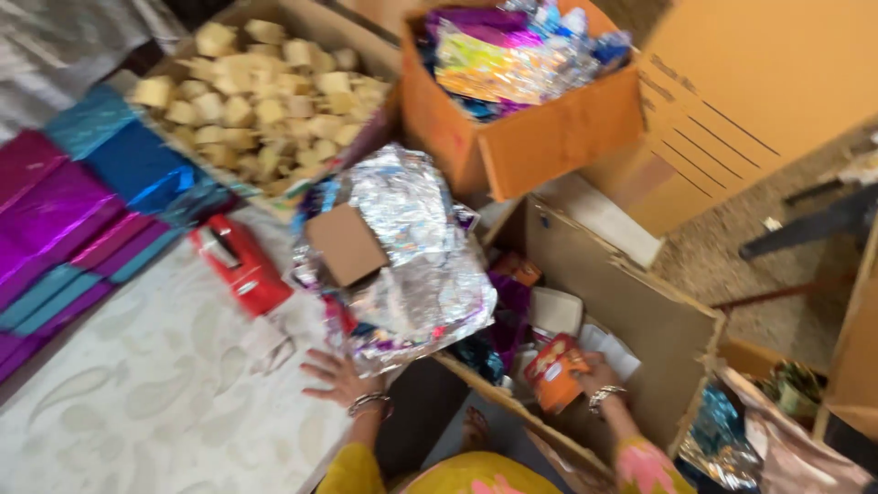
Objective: The person wraps a small rectangular item in shiny blue metallic foil, folding and pressing the foil around it at a work table, then reaches into a nearby cardboard box to retrieve a printed orange box and places unwrapped items into it. Crates of unwrapped items and stacks of already foil-wrapped pieces sit around the table.
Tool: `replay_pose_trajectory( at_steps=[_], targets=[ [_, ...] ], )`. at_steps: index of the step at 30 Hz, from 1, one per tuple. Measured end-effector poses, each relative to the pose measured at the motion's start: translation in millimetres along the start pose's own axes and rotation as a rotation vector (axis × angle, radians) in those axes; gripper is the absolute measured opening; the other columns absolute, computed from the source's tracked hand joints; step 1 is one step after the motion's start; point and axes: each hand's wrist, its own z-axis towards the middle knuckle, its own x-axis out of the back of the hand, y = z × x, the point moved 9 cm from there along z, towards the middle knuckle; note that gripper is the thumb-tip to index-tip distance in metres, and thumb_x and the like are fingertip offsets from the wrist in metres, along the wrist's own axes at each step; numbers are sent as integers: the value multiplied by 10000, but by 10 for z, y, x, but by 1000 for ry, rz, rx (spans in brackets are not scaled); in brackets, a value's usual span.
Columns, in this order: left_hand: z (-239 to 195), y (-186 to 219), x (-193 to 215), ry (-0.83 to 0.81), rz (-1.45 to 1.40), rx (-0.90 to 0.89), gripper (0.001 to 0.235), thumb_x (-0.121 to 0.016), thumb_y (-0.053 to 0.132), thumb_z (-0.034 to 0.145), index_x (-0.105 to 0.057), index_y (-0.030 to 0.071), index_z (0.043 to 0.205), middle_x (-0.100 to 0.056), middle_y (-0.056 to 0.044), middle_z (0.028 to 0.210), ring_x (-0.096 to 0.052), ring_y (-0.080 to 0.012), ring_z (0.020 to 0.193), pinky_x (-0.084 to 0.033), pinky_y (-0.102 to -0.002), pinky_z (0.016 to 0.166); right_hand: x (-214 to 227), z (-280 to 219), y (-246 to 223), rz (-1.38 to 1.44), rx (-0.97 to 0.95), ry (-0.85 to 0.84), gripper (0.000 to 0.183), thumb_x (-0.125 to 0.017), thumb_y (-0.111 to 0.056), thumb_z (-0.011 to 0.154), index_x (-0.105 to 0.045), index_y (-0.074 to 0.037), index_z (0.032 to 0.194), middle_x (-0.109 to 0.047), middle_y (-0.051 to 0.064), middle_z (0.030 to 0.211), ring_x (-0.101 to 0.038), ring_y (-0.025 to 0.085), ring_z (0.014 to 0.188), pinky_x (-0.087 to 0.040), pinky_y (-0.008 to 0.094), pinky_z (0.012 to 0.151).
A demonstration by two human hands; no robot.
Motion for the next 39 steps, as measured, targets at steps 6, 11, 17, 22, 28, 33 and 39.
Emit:
replay_pose_trajectory(
  at_steps=[6, 11, 17, 22, 28, 33, 39],
  targets=[
    [53, -87, 229, -124, -238, -179, 835, -422, 618, 967, -166, 177, 1628, -53, -187, 1693, 17, -427, 1549, -7, -725, 1156, 1027, -239, -822, 987, 239, 132, 524, -703, -16, 922, -475, -86, 1388, -652, 81, 1213, -682, 192, 903, -607, 378, 625],
    [-164, -637, 461, -239, -280, -559, 795, -381, 588, 991, -157, 167, 1626, -73, -132, 1700, 9, -327, 1567, 16, -604, 1214, 1533, -1439, -2406, 1221, 380, 49, 449, -626, -82, 1015, -461, -90, 1433, -660, 123, 1257, -706, 248, 1001, -625, 409, 764],
    [-307, -918, 597, -330, -328, -718, 887, -426, 648, 940, -170, 134, 1616, -60, -159, 1701, 20, -316, 1569, 48, -588, 1215, 499, -2204, -3870, 1188, 466, -257, 491, -628, -65, 952, -452, -77, 1411, -645, 112, 1284, -696, 255, 1079, -618, 441, 787],
    [-336, -873, 391, -411, -169, -775, 931, -430, 692, 940, -227, 65, 1598, -83, -171, 1714, 50, -337, 1609, 54, -587, 1247, -762, -2746, -4864, 1080, 378, -455, 575, -700, -89, 871, -457, -77, 1392, -649, 143, 1281, -715, 269, 1043, -656, 430, 761],
    [-299, -845, 326, -260, -300, -784, 926, -436, 672, 926, -216, 73, 1597, -91, -213, 1690, 20, -378, 1558, 36, -569, 1237, -1818, -3103, -5197, 572, 601, -600, 734, -716, -243, 922, -310, -125, 1521, -503, 114, 1407, -651, 258, 1187, -589, 424, 903],
    [-287, -844, 336, -220, -315, -788, 936, -532, 608, 887, -212, 113, 1614, -97, -214, 1678, -4, -352, 1558, 0, -552, 1226, -1934, -2951, -4681, 272, 740, -764, 479, -726, -292, 937, -607, -79, 1349, -713, 97, 1298, -711, 219, 1190, -598, 385, 952],
    [-290, -875, 512, -240, -381, -755, 934, -556, 608, 899, -214, 102, 1605, -65, -210, 1688, 11, -339, 1567, 3, -544, 1234, -1138, -2284, -3686, 485, 387, -830, 391, -659, -297, 944, -636, -95, 1277, -736, 75, 1255, -716, 182, 1048, -585, 356, 864]
  ],
)
